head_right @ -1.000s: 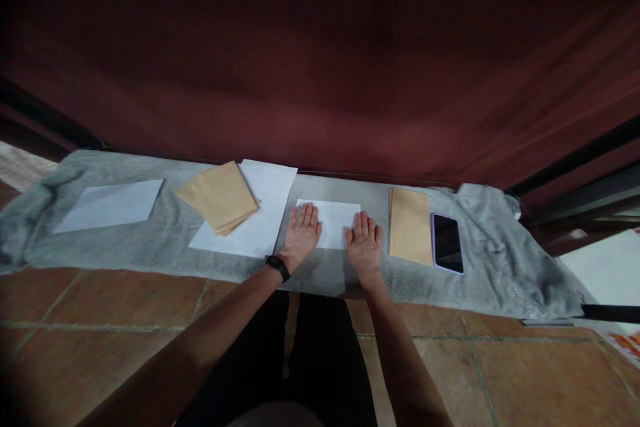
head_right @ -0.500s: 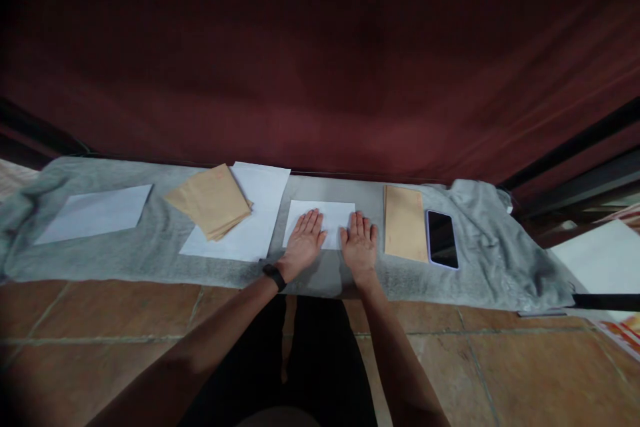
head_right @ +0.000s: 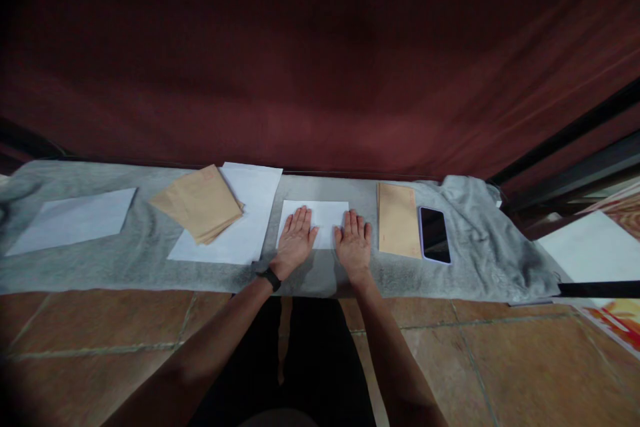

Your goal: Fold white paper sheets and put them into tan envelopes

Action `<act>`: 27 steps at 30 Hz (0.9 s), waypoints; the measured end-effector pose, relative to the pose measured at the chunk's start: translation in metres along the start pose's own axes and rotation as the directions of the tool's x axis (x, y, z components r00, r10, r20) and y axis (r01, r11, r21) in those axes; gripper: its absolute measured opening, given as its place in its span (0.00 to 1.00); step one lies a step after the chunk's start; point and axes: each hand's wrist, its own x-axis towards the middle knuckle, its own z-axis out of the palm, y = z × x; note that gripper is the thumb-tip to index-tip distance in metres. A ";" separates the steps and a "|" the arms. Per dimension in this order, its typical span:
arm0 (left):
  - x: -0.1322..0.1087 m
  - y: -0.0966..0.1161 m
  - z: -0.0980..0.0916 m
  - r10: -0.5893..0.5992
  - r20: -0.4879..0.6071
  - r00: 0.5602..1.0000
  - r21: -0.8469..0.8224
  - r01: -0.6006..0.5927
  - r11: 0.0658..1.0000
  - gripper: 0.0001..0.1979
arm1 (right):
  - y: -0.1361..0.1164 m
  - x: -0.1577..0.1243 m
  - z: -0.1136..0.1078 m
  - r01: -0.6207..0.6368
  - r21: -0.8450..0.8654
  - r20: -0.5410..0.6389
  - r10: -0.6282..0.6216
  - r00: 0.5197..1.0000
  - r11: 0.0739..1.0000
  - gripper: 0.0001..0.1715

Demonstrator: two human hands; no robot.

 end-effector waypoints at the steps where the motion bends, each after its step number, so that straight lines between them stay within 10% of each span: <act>1: -0.001 -0.004 -0.001 -0.016 -0.004 1.000 0.009 0.016 1.000 0.31 | 0.000 0.000 0.000 -0.002 0.000 0.001 0.002 1.000 1.000 0.35; 13: -0.054 -0.023 -0.013 -0.058 -0.076 0.995 0.028 0.060 0.998 0.32 | -0.002 -0.001 0.000 -0.013 0.013 -0.011 0.013 1.000 1.000 0.34; 27: -0.052 -0.021 -0.016 -0.067 -0.086 0.994 0.034 0.071 0.997 0.32 | -0.003 -0.001 -0.003 -0.019 0.014 -0.033 0.019 0.999 1.000 0.34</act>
